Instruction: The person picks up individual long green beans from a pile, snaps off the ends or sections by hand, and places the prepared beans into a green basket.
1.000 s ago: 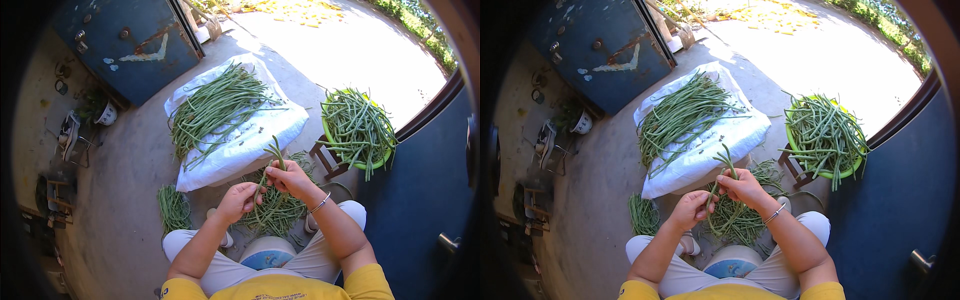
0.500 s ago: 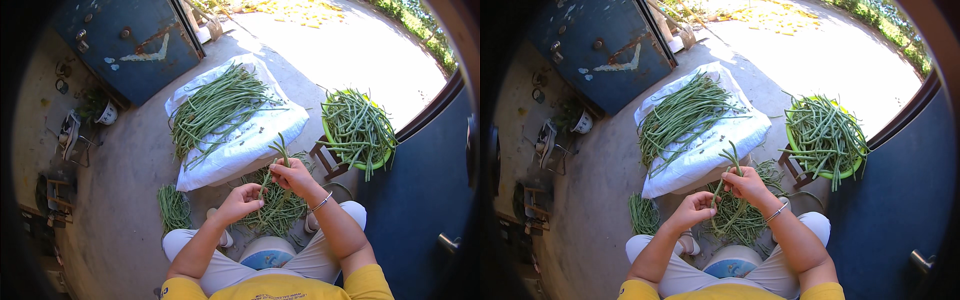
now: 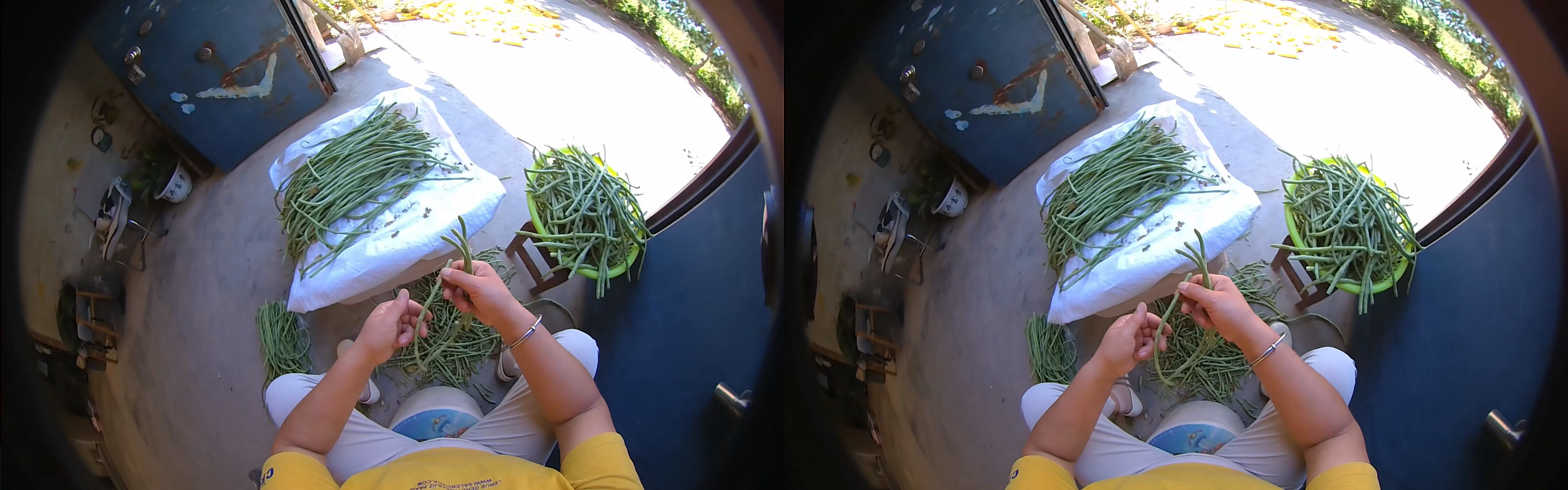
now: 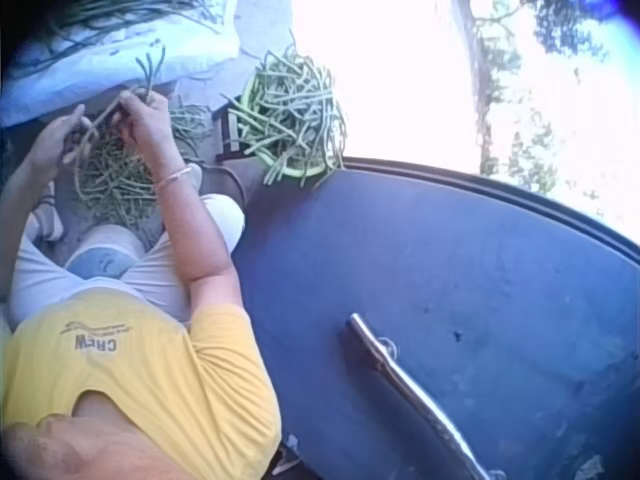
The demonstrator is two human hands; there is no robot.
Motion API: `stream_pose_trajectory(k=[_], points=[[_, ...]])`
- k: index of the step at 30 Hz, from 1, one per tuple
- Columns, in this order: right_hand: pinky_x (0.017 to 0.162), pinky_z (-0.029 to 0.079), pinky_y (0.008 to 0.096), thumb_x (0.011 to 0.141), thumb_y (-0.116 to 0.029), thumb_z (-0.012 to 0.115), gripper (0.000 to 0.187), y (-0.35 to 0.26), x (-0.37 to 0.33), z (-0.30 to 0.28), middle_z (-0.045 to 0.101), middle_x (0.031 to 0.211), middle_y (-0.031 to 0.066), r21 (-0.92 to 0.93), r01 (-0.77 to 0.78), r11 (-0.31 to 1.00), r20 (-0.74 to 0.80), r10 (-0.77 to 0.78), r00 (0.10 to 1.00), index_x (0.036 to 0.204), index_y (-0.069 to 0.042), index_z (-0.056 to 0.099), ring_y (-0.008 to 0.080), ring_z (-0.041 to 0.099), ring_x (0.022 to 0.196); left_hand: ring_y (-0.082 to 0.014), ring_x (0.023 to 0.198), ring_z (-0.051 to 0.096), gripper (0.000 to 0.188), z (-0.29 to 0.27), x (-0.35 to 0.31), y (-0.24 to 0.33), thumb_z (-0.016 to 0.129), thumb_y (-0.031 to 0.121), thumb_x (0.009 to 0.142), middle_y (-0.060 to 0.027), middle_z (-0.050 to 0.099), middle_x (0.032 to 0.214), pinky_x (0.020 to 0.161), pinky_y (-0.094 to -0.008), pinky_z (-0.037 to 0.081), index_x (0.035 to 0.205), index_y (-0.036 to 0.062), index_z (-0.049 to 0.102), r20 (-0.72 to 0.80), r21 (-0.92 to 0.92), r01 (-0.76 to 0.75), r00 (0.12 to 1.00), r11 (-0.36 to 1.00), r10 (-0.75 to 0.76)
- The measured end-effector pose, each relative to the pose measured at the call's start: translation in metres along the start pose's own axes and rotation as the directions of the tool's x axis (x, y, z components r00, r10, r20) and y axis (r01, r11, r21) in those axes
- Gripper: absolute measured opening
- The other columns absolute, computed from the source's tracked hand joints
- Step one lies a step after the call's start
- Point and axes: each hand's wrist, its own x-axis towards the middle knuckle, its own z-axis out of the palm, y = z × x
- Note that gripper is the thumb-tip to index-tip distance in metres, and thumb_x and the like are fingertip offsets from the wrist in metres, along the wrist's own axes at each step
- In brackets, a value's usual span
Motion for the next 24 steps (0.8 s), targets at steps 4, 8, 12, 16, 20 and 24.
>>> stream_pose_trajectory(k=[4, 8, 12, 16, 20, 24], points=[[0.035, 0.03, 0.0185, 0.086, -0.018, 0.057, 0.016, -0.009, -0.003, -0.004, 0.057, 0.061, 0.0029, 0.117, 0.02, 0.993, -0.016, -0.018, 1.0, 0.076, -0.005, 0.055, 0.0058, 0.043, 0.039, -0.0083, 0.066, 0.047, 0.03, -0.014, 0.01, -0.019, 0.049, 0.029, 0.088, -0.0057, 0.059, 0.083, 0.056, -0.0215, 0.037, 0.092, 0.0005, 0.057, -0.191, 0.457, -0.17, 0.94, 0.873, 0.284], [0.034, 0.029, 0.018, 0.085, -0.019, 0.058, 0.017, -0.004, 0.0, -0.006, 0.057, 0.061, 0.0027, 0.07, 0.028, 0.997, -0.007, -0.028, 1.0, 0.078, -0.005, 0.056, 0.0055, 0.043, 0.039, -0.0101, 0.092, 0.05, 0.027, -0.008, 0.01, -0.018, 0.055, 0.018, 0.084, -0.0033, 0.058, 0.096, 0.074, -0.0238, 0.04, 0.102, -0.0013, 0.056, -0.036, 0.89, -0.299, 0.707, 0.345, 0.706], [0.034, 0.028, 0.0181, 0.085, -0.02, 0.058, 0.017, 0.003, 0.001, -0.001, 0.057, 0.061, 0.0029, -0.021, 0.056, 0.998, -0.055, -0.057, 0.997, 0.079, -0.004, 0.057, 0.0053, 0.043, 0.039, -0.0098, 0.079, 0.054, 0.025, 0.014, 0.002, -0.002, 0.05, 0.02, 0.089, -0.0022, 0.06, 0.082, 0.07, -0.0223, 0.041, 0.102, -0.0003, 0.057, 0.025, 0.18, -0.175, 0.985, 0.968, 0.173], [0.035, 0.029, 0.0174, 0.09, -0.027, 0.051, 0.026, -0.003, 0.001, 0.0, 0.057, 0.063, 0.0031, 0.082, 0.164, 0.983, -0.189, -0.146, 0.971, 0.088, -0.002, 0.059, 0.0054, 0.041, 0.038, -0.0107, 0.066, 0.053, 0.023, 0.007, 0.006, -0.005, 0.047, 0.02, 0.091, -0.003, 0.057, 0.07, 0.063, -0.0218, 0.042, 0.092, -0.0005, 0.058, 0.002, -0.033, -0.155, 0.988, 0.987, 0.155], [0.035, 0.029, 0.0173, 0.091, -0.029, 0.049, 0.03, -0.011, -0.002, -0.012, 0.057, 0.062, 0.003, -0.019, 0.156, 0.988, -0.201, -0.156, 0.967, 0.091, -0.001, 0.06, 0.0047, 0.041, 0.038, -0.0107, 0.062, 0.05, 0.021, 0.001, 0.007, -0.004, 0.047, 0.018, 0.091, -0.0029, 0.055, 0.068, 0.06, -0.0217, 0.041, 0.088, -0.0001, 0.058, -0.058, -0.082, -0.167, 0.985, 0.982, 0.163], [0.036, 0.03, 0.0175, 0.084, -0.023, 0.061, 0.02, 0.005, -0.007, 0.014, 0.056, 0.059, 0.0011, -0.264, 0.043, 0.963, -0.078, -0.066, 0.995, 0.085, -0.003, 0.063, 0.0036, 0.043, 0.042, -0.0104, 0.06, 0.05, 0.021, 0.004, 0.009, -0.008, 0.047, 0.019, 0.091, -0.0027, 0.055, 0.067, 0.059, -0.0215, 0.041, 0.089, -0.0002, 0.058, -0.038, -0.023, -0.156, 0.987, 0.988, 0.155]])
